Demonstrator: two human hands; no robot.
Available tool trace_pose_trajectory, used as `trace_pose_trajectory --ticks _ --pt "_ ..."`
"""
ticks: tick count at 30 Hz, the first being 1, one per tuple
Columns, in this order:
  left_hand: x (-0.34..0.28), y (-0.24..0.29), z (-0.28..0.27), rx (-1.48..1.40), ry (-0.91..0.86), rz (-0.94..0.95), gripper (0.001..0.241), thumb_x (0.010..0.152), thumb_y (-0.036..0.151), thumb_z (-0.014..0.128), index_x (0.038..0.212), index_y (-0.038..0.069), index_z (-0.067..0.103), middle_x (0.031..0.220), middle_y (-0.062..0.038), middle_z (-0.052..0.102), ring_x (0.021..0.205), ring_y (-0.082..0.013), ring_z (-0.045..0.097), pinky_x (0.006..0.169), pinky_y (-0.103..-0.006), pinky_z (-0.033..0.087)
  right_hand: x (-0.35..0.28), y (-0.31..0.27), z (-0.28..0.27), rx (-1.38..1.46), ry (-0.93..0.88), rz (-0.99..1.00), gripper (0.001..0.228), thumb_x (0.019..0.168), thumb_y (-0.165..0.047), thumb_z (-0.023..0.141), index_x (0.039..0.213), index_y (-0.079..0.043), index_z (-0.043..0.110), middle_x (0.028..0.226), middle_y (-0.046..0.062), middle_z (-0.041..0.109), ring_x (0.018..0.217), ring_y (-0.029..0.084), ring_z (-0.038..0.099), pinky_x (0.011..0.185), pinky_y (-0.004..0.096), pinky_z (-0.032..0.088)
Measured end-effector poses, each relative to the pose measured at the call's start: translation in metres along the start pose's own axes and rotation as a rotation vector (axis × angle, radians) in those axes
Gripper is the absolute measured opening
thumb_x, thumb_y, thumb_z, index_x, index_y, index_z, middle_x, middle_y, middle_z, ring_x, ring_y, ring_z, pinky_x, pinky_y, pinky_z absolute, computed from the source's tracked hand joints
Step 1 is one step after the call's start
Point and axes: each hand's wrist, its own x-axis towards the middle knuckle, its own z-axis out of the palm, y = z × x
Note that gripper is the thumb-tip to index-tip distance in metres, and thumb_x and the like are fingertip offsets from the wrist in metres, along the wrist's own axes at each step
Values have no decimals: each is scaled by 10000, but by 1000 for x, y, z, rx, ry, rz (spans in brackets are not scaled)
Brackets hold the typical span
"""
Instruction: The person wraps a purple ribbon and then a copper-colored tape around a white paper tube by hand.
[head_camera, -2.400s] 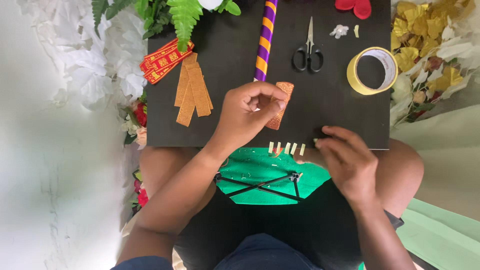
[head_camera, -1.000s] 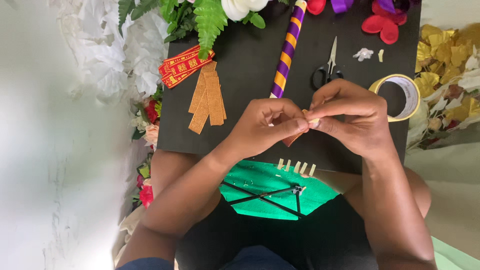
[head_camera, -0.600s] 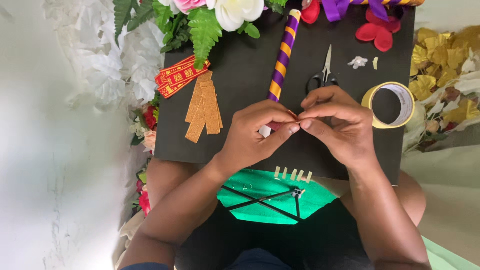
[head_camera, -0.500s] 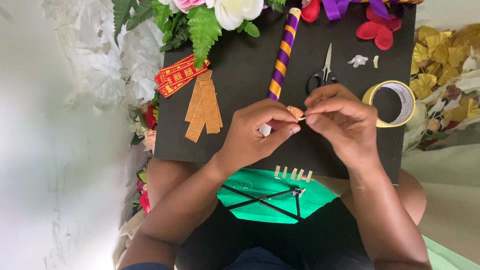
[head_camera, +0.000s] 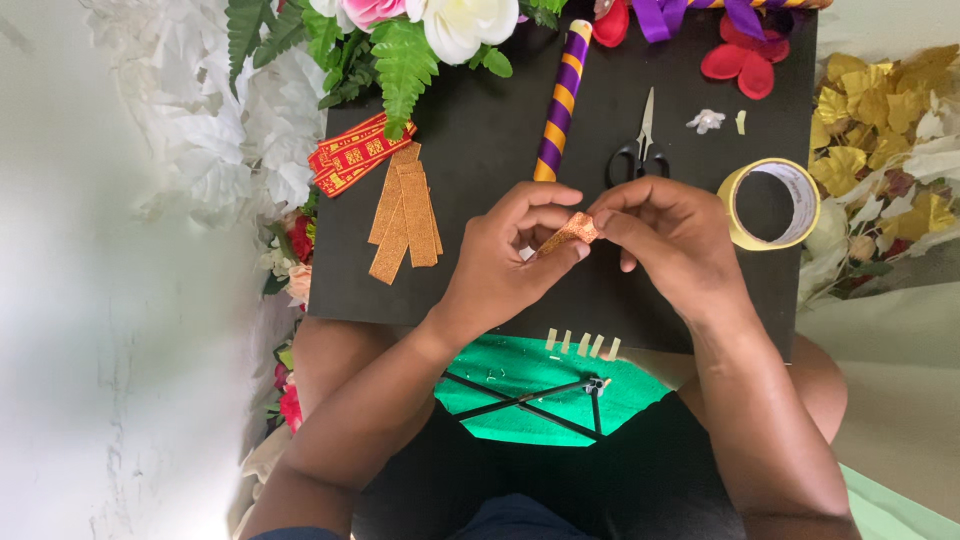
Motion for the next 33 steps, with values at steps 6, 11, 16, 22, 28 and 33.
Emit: trace_pose_trajectory --ticks 6,11,16,22,28,33 --pt "-1 4 5 -44 5 -22 403 993 50 857 1377 71 734 1025 -108 862 777 -124 785 678 -260 605 1 -8 5 -59 28 26 68 1012 125 703 1040 113 763 888 242 746 829 225 766 504 241 594" --pt "0 0 6 -56 29 1 353 1043 125 833 1373 55 730 990 -133 845 746 -141 770 626 -269 574 0 1 4 -30 35 20 59 1012 109 727 1058 124 761 860 248 727 844 248 778 516 251 601" --pt "1 0 5 -2 55 26 290 1055 58 800 1342 73 762 965 -88 859 730 -119 783 616 -244 571 -3 -3 8 1 50 36 58 1005 112 736 1051 119 771 869 250 742 859 248 795 510 253 602" --pt "3 -8 10 -109 155 102 449 994 -28 794 1431 68 749 927 -94 846 766 -73 681 697 -242 514 -8 15 9 202 -26 65 389 1028 -134 774 1298 138 702 1022 284 761 920 270 784 546 309 679" --pt "2 3 19 -116 268 167 502 1010 -76 792 1493 49 734 943 -44 844 938 -41 703 933 -241 540 -21 28 30 316 4 -36 467 847 78 923 1231 121 661 1072 265 753 1021 278 788 674 394 727" --pt "3 1 13 -25 209 183 383 1077 93 827 1457 88 776 1112 -83 898 1136 -115 810 1140 -334 546 -15 57 28 322 126 -102 310 879 141 920 1112 98 720 999 273 810 909 276 839 770 389 756"
